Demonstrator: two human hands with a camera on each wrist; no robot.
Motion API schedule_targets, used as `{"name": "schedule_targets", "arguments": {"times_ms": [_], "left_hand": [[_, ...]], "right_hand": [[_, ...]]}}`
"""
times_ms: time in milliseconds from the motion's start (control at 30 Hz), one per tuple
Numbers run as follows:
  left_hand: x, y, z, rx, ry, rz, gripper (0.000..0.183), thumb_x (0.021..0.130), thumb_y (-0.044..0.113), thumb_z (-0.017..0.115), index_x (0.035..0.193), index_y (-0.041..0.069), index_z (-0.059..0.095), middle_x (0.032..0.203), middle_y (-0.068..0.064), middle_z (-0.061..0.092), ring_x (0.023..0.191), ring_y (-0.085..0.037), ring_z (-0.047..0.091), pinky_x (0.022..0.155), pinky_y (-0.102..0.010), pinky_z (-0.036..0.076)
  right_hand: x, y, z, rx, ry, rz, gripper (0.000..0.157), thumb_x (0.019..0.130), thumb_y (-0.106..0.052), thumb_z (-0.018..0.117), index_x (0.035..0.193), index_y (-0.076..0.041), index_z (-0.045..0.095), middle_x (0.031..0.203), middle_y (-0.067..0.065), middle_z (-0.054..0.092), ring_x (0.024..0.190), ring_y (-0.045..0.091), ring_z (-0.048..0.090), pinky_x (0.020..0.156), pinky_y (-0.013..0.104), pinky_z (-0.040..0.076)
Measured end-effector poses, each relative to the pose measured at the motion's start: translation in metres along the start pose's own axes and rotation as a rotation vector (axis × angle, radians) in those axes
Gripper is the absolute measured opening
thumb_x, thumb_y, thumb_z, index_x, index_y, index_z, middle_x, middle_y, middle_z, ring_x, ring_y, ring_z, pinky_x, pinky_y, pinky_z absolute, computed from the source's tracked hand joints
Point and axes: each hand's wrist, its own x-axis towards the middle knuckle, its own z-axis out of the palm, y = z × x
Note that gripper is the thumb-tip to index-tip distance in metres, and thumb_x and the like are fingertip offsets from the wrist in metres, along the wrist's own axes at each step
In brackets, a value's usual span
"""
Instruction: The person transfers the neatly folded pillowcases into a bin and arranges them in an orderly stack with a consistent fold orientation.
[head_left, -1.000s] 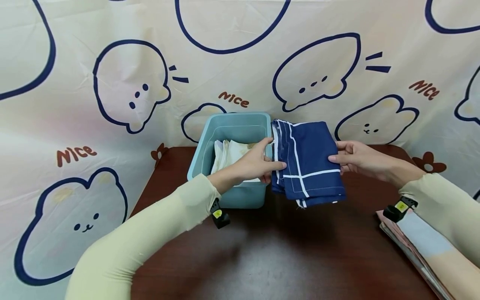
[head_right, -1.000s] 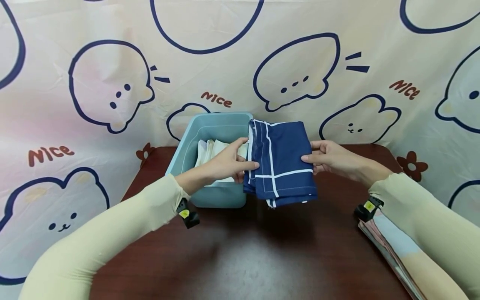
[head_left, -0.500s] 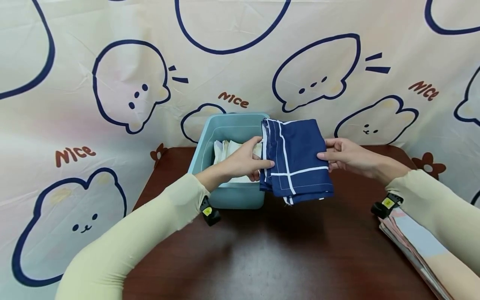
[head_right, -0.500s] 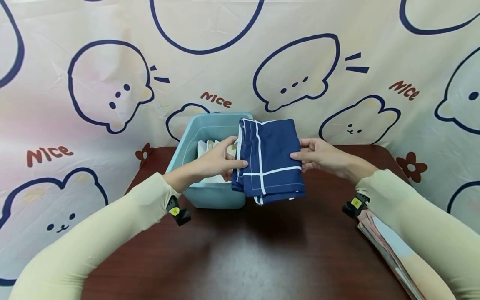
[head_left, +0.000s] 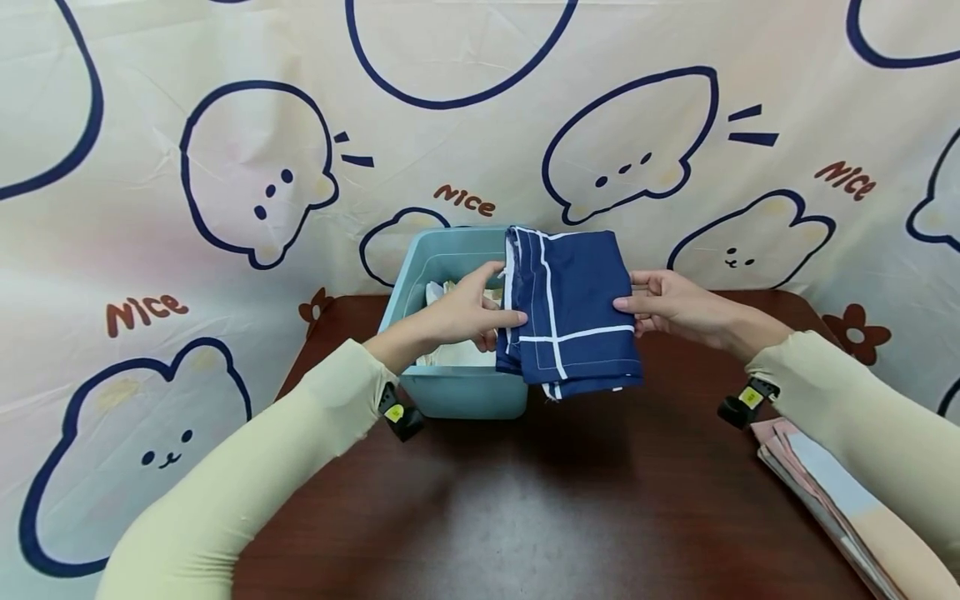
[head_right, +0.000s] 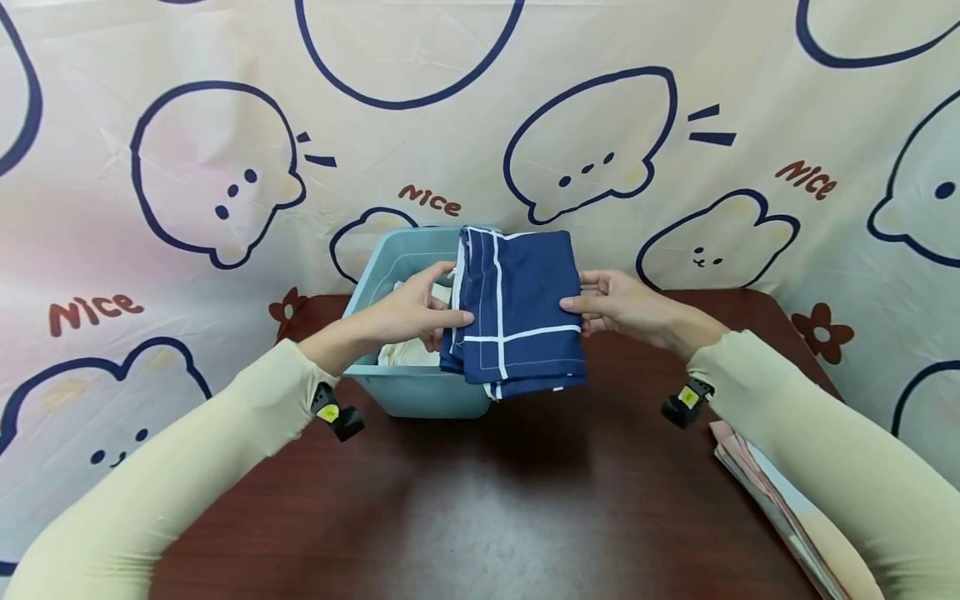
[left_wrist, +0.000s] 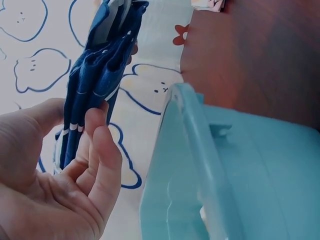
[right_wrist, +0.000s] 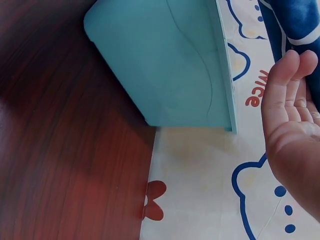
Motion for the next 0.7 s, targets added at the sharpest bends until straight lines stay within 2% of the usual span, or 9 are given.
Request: {"name": "schedule_targets", "arguments": {"times_ms": [367, 500, 700], "left_hand": [[-0.002, -0.006, -0.018, 0.061, -0.008, -0.019, 0.085, 0.098, 0.023, 0.066, 0.162, 0.018, 0.01, 0.085, -0.009, 0.074, 0.055, -0.016, 0.062, 0.058, -0.031, 0.054], [-0.001, -0.01, -0.026, 0.099, 0.004, -0.029, 0.088, 0.097, 0.025, 0.067, 0.163, 0.017, 0.008, 0.079, -0.005, 0.072, 0.057, -0.015, 0.062, 0.057, -0.031, 0.053], [-0.001, -0.015, -0.039, 0.109, -0.004, -0.033, 0.09, 0.098, 0.026, 0.067, 0.163, 0.018, 0.006, 0.073, 0.0, 0.069, 0.056, -0.015, 0.058, 0.054, -0.028, 0.046]], "right_hand": [[0.015, -0.009, 0.01, 0.018, -0.018, -0.025, 0.067, 0.104, -0.025, 0.058, 0.157, 0.0, 0.026, 0.11, -0.001, 0.077, 0.082, 0.012, 0.068, 0.077, 0.023, 0.057], [0.02, -0.012, 0.013, 0.029, -0.024, -0.016, 0.067, 0.104, -0.024, 0.058, 0.157, -0.001, 0.026, 0.111, 0.0, 0.076, 0.084, 0.012, 0.068, 0.077, 0.024, 0.057], [0.03, -0.015, 0.019, 0.03, -0.015, 0.0, 0.058, 0.104, -0.023, 0.057, 0.153, -0.001, 0.034, 0.107, 0.001, 0.076, 0.081, 0.012, 0.067, 0.077, 0.025, 0.057]]}}
